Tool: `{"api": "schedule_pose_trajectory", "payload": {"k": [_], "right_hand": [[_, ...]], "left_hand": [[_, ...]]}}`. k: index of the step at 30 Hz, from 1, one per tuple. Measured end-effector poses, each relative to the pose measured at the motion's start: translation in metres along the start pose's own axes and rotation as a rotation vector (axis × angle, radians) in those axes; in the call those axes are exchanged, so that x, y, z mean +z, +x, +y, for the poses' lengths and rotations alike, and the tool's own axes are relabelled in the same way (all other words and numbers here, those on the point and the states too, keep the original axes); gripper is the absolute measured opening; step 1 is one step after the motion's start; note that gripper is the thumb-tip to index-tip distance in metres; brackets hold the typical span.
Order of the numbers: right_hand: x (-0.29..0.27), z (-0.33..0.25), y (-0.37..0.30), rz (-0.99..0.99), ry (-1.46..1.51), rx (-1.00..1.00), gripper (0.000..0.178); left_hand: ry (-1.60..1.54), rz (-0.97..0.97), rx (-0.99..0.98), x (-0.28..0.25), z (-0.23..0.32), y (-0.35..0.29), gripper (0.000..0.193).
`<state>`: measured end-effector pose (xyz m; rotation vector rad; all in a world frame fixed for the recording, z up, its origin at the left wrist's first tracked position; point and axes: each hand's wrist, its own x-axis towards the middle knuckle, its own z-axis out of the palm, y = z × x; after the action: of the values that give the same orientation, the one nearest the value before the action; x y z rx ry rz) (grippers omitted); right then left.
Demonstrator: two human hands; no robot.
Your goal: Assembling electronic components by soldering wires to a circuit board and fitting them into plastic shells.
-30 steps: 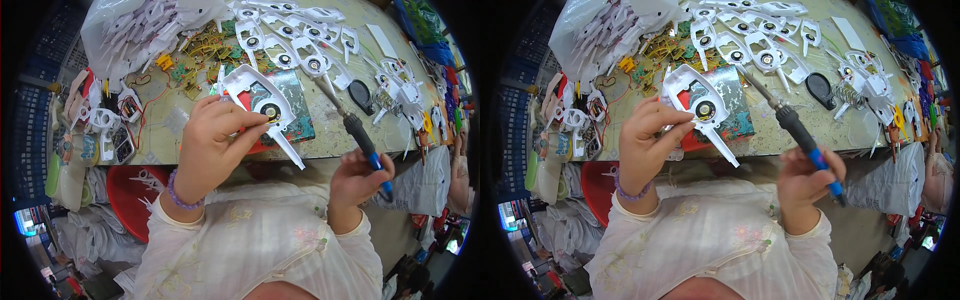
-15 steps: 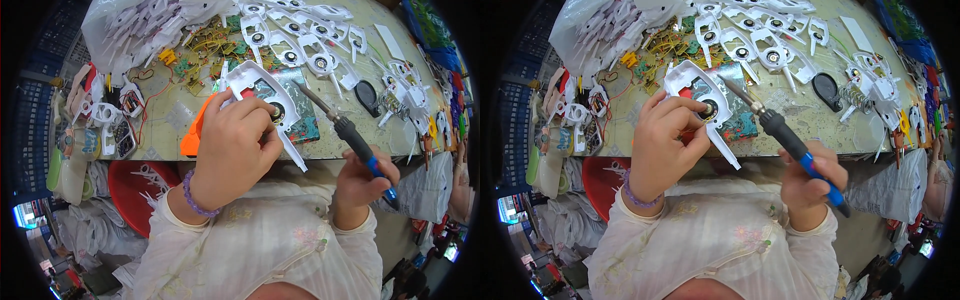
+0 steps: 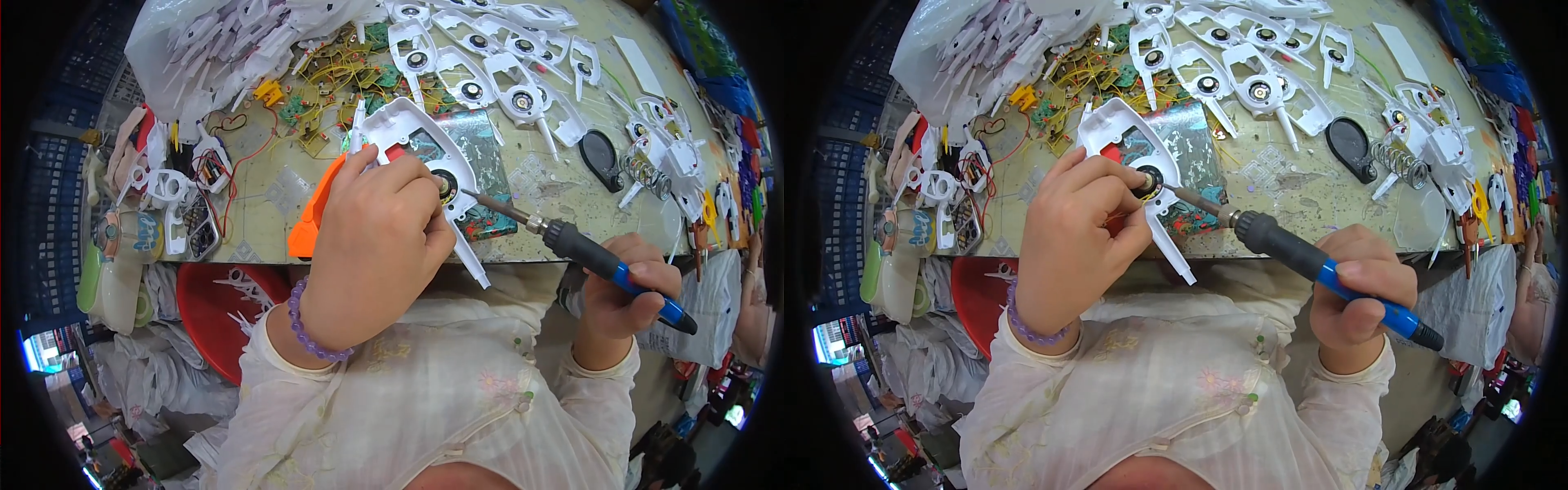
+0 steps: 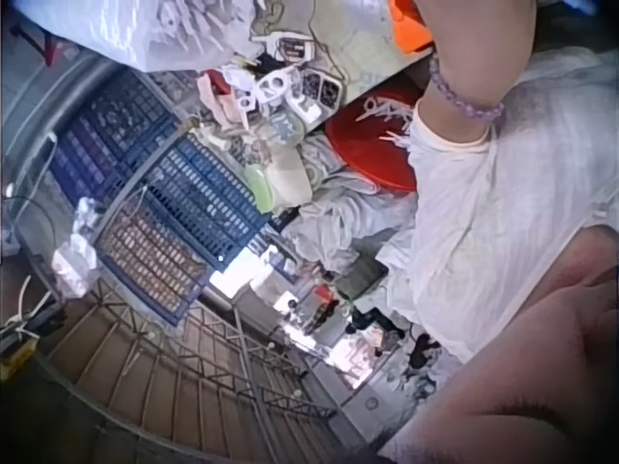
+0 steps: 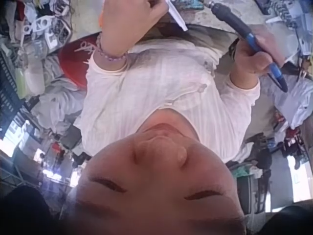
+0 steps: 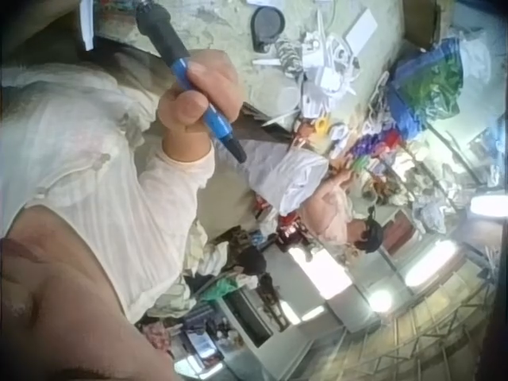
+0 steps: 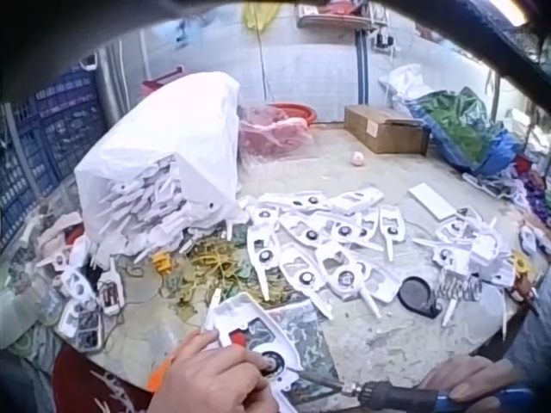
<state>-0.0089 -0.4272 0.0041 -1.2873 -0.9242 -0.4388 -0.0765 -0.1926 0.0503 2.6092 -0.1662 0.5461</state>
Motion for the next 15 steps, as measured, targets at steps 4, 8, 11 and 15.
{"api": "schedule_pose_trajectory", "payload": {"k": [4, 8, 11, 15], "right_hand": [[0.001, 0.0029, 0.0007, -0.007, 0.009, 0.01, 0.038], [0.002, 0.0022, 0.0025, -0.032, 0.002, 0.01, 0.038], [0.003, 0.0023, 0.0033, -0.036, 0.0, 0.015, 0.038], [0.0049, 0.0023, 0.0038, -0.038, 0.005, 0.019, 0.038]], "left_hand": [[-0.012, -0.004, 0.002, -0.0002, -0.0011, -0.0004, 0.005], [-0.022, -0.005, 0.01, -0.0006, -0.0015, -0.0001, 0.005], [-0.021, -0.014, 0.008, -0.0011, -0.0013, -0.0002, 0.005], [0.002, -0.018, -0.035, -0.001, -0.0012, -0.0006, 0.008]]}}
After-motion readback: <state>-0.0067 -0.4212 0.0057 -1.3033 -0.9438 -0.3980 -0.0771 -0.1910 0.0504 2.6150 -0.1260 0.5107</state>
